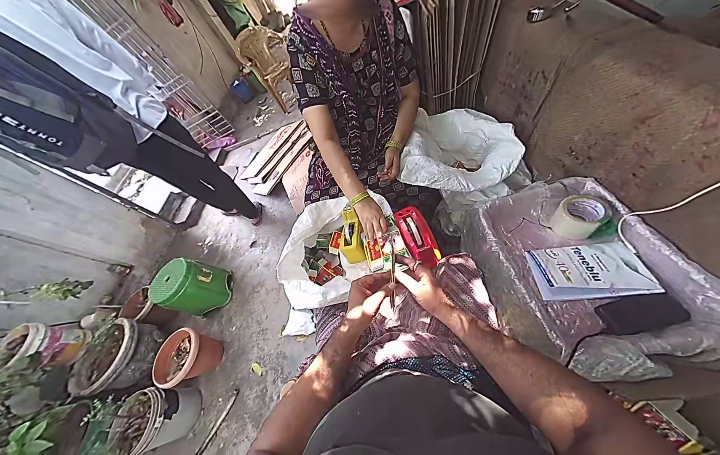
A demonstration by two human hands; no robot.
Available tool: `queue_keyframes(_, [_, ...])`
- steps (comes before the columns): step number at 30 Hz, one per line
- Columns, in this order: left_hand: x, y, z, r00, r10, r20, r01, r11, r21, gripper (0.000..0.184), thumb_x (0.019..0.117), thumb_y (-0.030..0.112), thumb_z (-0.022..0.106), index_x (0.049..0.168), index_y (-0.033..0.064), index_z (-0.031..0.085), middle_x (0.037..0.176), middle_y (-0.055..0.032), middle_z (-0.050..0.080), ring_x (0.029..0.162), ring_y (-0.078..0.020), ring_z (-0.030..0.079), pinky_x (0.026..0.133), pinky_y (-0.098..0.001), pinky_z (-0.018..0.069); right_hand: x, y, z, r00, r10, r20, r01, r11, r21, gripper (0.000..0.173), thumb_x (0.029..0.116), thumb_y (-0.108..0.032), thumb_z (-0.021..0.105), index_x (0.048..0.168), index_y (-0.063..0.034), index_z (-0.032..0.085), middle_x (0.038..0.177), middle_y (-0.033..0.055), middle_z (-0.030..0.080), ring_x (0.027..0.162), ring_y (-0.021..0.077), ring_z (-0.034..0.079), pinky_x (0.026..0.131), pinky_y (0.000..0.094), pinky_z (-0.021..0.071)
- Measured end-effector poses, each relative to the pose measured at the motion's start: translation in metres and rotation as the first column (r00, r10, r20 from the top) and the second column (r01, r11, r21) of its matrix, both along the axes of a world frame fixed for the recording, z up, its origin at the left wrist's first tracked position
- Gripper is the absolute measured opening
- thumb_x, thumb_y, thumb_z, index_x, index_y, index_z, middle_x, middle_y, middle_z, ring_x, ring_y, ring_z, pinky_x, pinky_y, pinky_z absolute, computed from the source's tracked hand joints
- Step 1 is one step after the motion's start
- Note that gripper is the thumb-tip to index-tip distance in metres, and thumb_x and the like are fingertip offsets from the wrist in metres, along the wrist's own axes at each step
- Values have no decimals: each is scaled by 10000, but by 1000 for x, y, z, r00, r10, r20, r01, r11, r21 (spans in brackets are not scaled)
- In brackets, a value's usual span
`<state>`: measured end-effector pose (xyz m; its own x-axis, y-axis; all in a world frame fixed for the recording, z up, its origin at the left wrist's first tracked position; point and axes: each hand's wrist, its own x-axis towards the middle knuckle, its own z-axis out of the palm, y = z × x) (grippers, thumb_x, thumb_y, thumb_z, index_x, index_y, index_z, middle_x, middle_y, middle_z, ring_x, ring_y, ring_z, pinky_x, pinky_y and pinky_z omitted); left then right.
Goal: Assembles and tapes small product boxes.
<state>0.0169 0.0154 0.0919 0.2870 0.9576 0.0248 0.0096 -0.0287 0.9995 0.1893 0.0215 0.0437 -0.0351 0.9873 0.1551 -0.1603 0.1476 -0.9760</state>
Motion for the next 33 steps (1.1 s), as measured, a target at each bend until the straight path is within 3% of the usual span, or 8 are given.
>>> queue_keyframes(8, [0, 2, -14, 999, 33, -11, -32, 994, 101, 403, 882, -19, 720, 1248, -130, 594, 1132, -212, 729, 1033, -281, 734, 942, -419, 616, -2, 2, -5, 994, 20, 109, -19, 1000, -16, 517, 949, -195, 700, 1407, 10, 574, 1355, 134, 654, 1129, 131, 692, 1002, 296, 566])
queue_keyframes(13, [7, -2, -14, 996, 86, -27, -80, 984, 162, 503, 875, -27, 692, 1310, -68, 442, 970, -171, 749, 839, -260, 754, 763, -414, 644, -3, 2, -5, 983, 10, 186, -10, 1000, -1, 495, 955, -195, 681, 1396, 11, 592, 1336, 148, 662, 1142, 133, 684, 1011, 287, 555])
queue_keyframes(16, [0, -4, -24, 895, 273, -352, -101, 894, 436, 281, 901, 52, 606, 1155, -61, 641, 887, -83, 738, 743, -145, 711, 689, -342, 614, 2, -2, 3, 912, -116, 393, 146, 988, -48, 389, 921, -200, 562, 1218, 12, 698, 1107, 146, 734, 1041, 190, 693, 938, 390, 543])
queue_keyframes(18, [-13, -1, -26, 763, 465, -449, -116, 782, 613, 190, 929, 59, 590, 980, 21, 769, 934, -102, 747, 863, -180, 713, 805, -375, 603, 11, -1, 6, 859, -282, 428, 313, 950, -2, 277, 956, -197, 538, 1051, 5, 701, 878, 121, 693, 839, 205, 673, 784, 424, 547])
queue_keyframes(20, [-30, 7, -24, 695, 582, -422, -218, 730, 647, 258, 949, 62, 540, 1073, 6, 760, 1053, -152, 736, 998, -223, 711, 907, -399, 588, 27, 5, 8, 839, -458, 295, 477, 879, 5, 252, 991, -140, 546, 1105, 38, 683, 911, 116, 702, 855, 156, 685, 809, 363, 576])
queue_keyframes(27, [-61, 35, -29, 915, 381, -129, -376, 925, 59, 427, 921, 31, 488, 1322, -44, 613, 1315, -161, 650, 1109, -201, 660, 905, -380, 565, 65, 38, 13, 605, -792, 83, 754, 538, -377, 359, 1058, -186, 529, 1304, 73, 562, 1287, 226, 599, 1221, 244, 578, 1053, 397, 469])
queue_keyframes(31, [-39, 49, -46, 917, 387, -97, -392, 919, -36, 397, 934, -6, 496, 1311, -39, 615, 1192, -156, 678, 875, -168, 656, 745, -343, 559, 56, 36, 9, 646, -743, -172, 655, 656, -375, 780, 931, -92, 733, 1547, 13, 267, 1545, 213, 401, 1414, 238, 446, 1168, 380, 415])
queue_keyframes(33, [-27, 66, -48, 913, 397, -91, -404, 911, -82, 382, 967, -24, 503, 1339, -43, 585, 1265, -175, 660, 1001, -195, 671, 845, -370, 576, 52, 36, 10, 656, -735, -171, 667, 671, -324, 752, 942, -81, 714, 1544, 25, 276, 1534, 212, 416, 1405, 227, 461, 1163, 372, 423])
